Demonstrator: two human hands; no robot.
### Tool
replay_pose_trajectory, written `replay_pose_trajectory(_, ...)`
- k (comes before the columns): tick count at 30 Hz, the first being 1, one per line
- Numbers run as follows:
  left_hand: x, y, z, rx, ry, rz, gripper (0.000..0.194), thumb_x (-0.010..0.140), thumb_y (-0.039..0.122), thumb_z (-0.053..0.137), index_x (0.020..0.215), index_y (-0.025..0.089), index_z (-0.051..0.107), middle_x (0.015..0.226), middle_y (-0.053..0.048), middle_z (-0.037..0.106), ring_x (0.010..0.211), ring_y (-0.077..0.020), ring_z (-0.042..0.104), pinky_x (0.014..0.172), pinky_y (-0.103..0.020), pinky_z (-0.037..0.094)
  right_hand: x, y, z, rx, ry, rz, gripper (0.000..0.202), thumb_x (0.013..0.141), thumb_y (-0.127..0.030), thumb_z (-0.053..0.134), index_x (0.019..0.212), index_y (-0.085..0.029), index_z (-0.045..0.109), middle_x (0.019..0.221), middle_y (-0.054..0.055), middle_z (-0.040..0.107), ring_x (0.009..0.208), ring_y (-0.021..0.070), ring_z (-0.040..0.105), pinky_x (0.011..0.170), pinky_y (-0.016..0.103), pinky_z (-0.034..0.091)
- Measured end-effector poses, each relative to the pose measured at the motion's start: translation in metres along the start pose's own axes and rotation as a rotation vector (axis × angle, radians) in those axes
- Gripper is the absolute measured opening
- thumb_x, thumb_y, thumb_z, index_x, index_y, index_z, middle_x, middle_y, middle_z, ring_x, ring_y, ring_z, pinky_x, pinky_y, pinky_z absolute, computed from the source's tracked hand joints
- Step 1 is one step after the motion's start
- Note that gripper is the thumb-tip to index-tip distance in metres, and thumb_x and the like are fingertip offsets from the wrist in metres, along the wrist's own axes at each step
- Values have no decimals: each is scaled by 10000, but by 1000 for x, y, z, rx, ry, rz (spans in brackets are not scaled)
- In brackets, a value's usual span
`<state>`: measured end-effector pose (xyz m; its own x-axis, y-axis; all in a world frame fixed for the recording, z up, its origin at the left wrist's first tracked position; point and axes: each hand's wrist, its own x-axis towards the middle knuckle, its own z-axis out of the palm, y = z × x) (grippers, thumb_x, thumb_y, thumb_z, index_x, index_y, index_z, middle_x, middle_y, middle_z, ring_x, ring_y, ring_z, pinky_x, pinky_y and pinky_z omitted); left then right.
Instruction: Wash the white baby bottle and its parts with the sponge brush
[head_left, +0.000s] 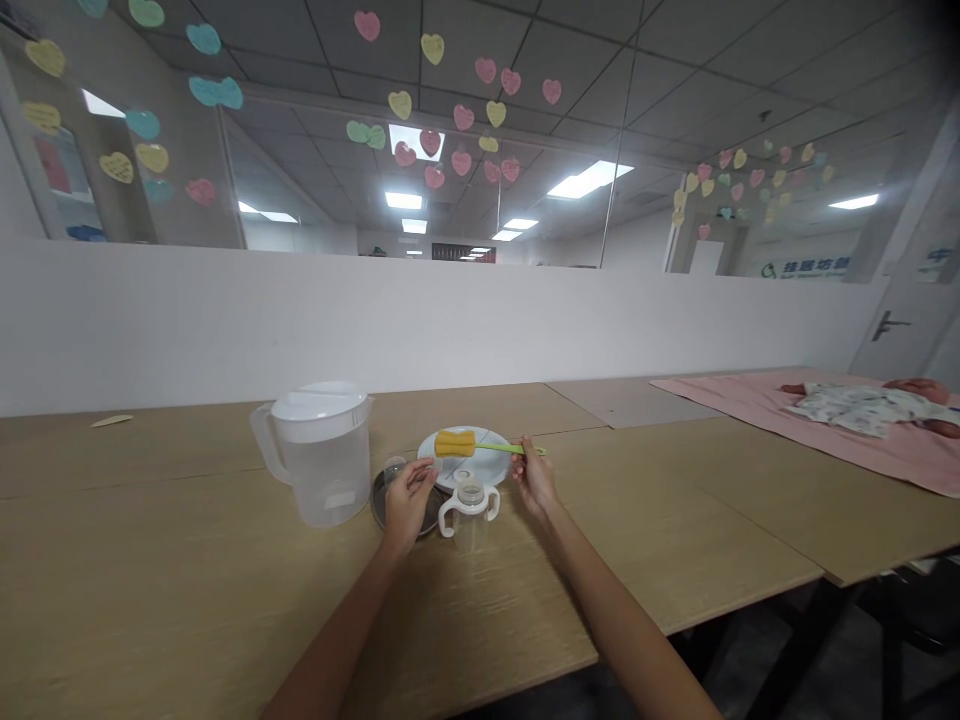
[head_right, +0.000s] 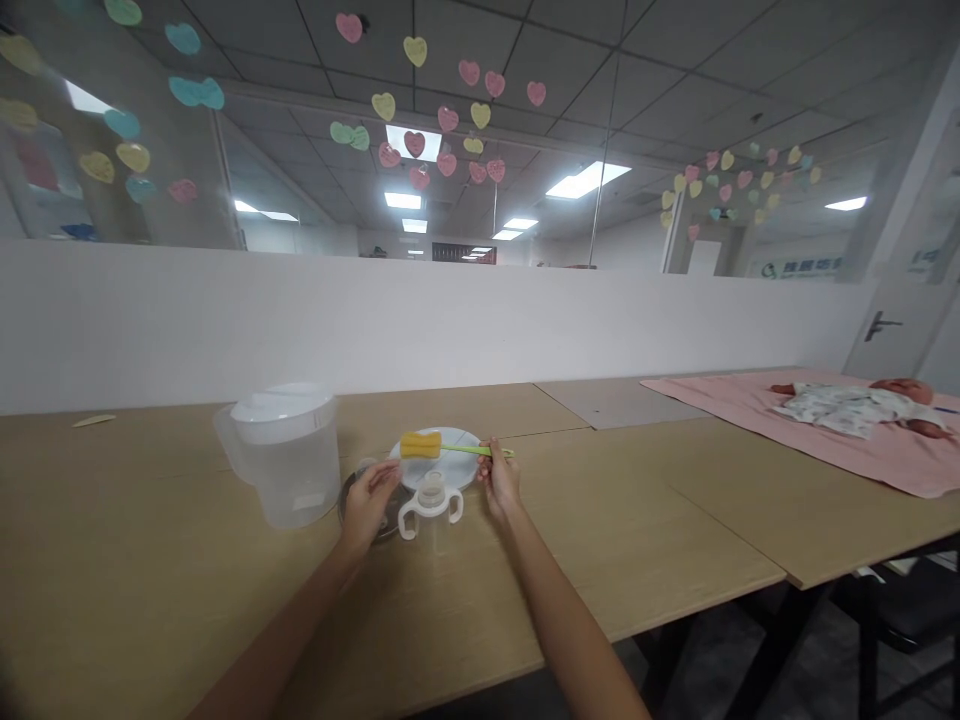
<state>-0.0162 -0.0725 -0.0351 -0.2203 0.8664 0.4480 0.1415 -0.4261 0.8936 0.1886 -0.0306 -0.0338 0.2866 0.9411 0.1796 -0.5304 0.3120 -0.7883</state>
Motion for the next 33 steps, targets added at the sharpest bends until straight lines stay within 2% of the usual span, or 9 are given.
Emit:
replay_pose_trajectory(5, 2, 3, -1, -201, 137, -36, 264, 604, 380, 707, 677, 169, 566, 736, -14, 642, 748, -150, 619, 749, -263, 475, -3, -2, 3, 23, -68, 72, 386, 648, -513, 695, 731, -147, 603, 467, -62, 501, 341, 23, 338, 323, 146, 314)
replay_pose_trajectory(8, 4, 3, -2, -235, 142, -46, 325, 568, 337, 735, 627, 185, 453, 676, 17, 611, 705, -137, 614, 715, -254, 476, -3, -1, 3, 11, -62, 52, 383, 649, -511, 695, 740, -148, 615, 471, -59, 509, 344, 26, 352, 333, 153, 330)
replay_pose_trajectory(11, 3, 3, -1, -258, 122, -59, 390, 531, 281, 758, 647, 196, 395, 733, 1, 642, 757, -151, 634, 731, -267, 487, -1, 1, 1, -7, -31, 1, 405, 637, -524, 697, 756, -143, 631, 479, -53, 520, 364, 36, 383, 357, 165, 355)
replay_pose_trajectory(14, 3, 3, -1, -290, 96, -79, 406, 516, 221, 761, 694, 197, 397, 852, -43, 677, 809, -160, 648, 773, -288, 490, 0, 4, 0, -29, -23, -28, 438, 626, -550, 690, 771, -139, 645, 487, -44, 532, 379, 46, 410, 379, 179, 374)
replay_pose_trajectory(17, 3, 3, -2, -329, 84, -101, 413, 507, 180, 763, 722, 193, 410, 878, -57, 684, 804, -156, 653, 788, -292, 488, 0, 4, 0, -37, -10, -43, 454, 620, -563, 684, 771, -135, 655, 483, -42, 535, 385, 53, 420, 389, 187, 381)
replay_pose_trajectory(22, 3, 5, -4, -372, 84, -113, 395, 508, 190, 770, 758, 178, 464, 929, -64, 672, 833, -156, 650, 795, -285, 488, -1, 1, 3, -20, 35, -88, 449, 589, -543, 715, 792, -146, 657, 574, -18, 612, 399, 54, 440, 401, 196, 401)
replay_pose_trajectory(24, 2, 7, -4, -388, 90, -113, 399, 500, 194, 777, 764, 174, 477, 931, -63, 668, 834, -157, 649, 795, -284, 489, -2, 1, 3, -5, 15, -74, 446, 599, -543, 710, 796, -147, 653, 567, -19, 611, 395, 53, 443, 398, 193, 404)
replay_pose_trajectory(29, 2, 11, -4, -437, 138, -145, 382, 508, 203, 785, 761, 171, 501, 922, -47, 670, 828, -151, 644, 806, -287, 488, -3, 1, 4, 1, -138, 16, 421, 612, -521, 716, 773, -139, 639, 509, -33, 569, 362, 51, 419, 363, 189, 396)
replay_pose_trajectory(33, 3, 14, -6, -567, 159, -226, 366, 530, 189, 783, 767, 169, 505, 901, -30, 669, 780, -135, 645, 800, -281, 493, -2, 0, 3, 38, -79, -26, 402, 622, -513, 712, 751, -141, 633, 482, -43, 538, 362, 50, 409, 358, 182, 390)
